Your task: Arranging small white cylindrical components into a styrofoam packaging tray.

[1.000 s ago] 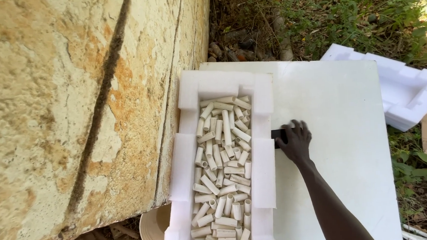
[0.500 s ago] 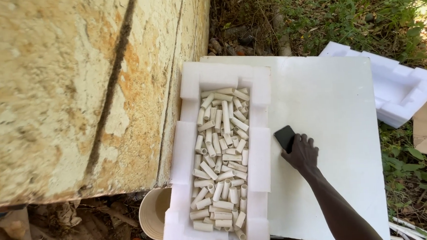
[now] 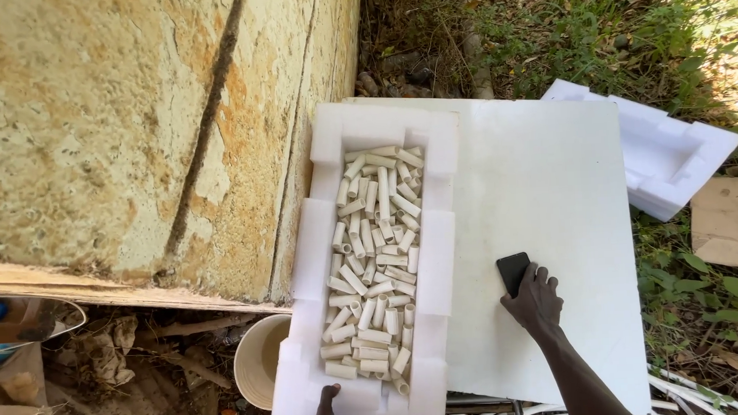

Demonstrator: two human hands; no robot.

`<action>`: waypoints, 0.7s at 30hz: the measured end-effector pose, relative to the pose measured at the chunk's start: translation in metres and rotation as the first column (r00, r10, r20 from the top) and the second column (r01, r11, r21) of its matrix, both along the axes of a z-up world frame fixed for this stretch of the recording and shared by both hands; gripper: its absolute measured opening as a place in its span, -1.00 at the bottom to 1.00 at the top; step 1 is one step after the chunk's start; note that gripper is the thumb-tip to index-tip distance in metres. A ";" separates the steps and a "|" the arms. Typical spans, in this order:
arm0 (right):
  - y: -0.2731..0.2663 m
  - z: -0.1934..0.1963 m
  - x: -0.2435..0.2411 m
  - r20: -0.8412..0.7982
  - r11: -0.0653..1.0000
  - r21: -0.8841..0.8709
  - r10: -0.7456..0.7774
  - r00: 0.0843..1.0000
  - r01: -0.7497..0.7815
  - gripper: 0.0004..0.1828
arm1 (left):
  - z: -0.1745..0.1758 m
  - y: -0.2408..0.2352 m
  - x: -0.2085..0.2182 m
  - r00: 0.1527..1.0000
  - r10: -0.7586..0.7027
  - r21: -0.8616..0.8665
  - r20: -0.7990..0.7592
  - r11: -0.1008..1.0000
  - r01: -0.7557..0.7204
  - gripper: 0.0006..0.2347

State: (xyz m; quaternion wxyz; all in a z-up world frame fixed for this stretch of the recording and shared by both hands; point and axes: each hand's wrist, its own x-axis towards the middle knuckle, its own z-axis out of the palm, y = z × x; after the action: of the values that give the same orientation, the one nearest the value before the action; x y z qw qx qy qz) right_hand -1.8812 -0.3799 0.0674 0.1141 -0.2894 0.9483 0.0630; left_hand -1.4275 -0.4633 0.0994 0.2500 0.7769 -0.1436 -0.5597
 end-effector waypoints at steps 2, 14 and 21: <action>0.003 -0.007 -0.004 -0.010 0.996 -0.085 -0.027 1.000 0.026 -0.07 | 0.075 -0.027 -0.057 1.000 0.009 -0.005 -0.013 1.000 -0.009 -0.52; 0.011 -0.003 0.012 0.095 0.994 -0.070 -0.076 0.993 0.083 -0.04 | 0.137 -0.051 -0.104 0.960 0.089 0.146 -0.267 0.988 -0.051 -0.29; 0.023 -0.019 0.026 -0.094 0.990 -0.113 -0.098 0.991 0.087 -0.03 | 0.126 -0.019 -0.069 0.886 -0.269 0.121 -0.378 0.934 0.336 0.00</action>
State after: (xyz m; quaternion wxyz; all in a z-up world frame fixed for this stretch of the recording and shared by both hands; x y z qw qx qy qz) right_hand -1.8548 -0.3571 0.0484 0.0537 -0.2475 0.9672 0.0205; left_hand -1.4965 -0.4822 0.2249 0.1085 0.6505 -0.1638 -0.7336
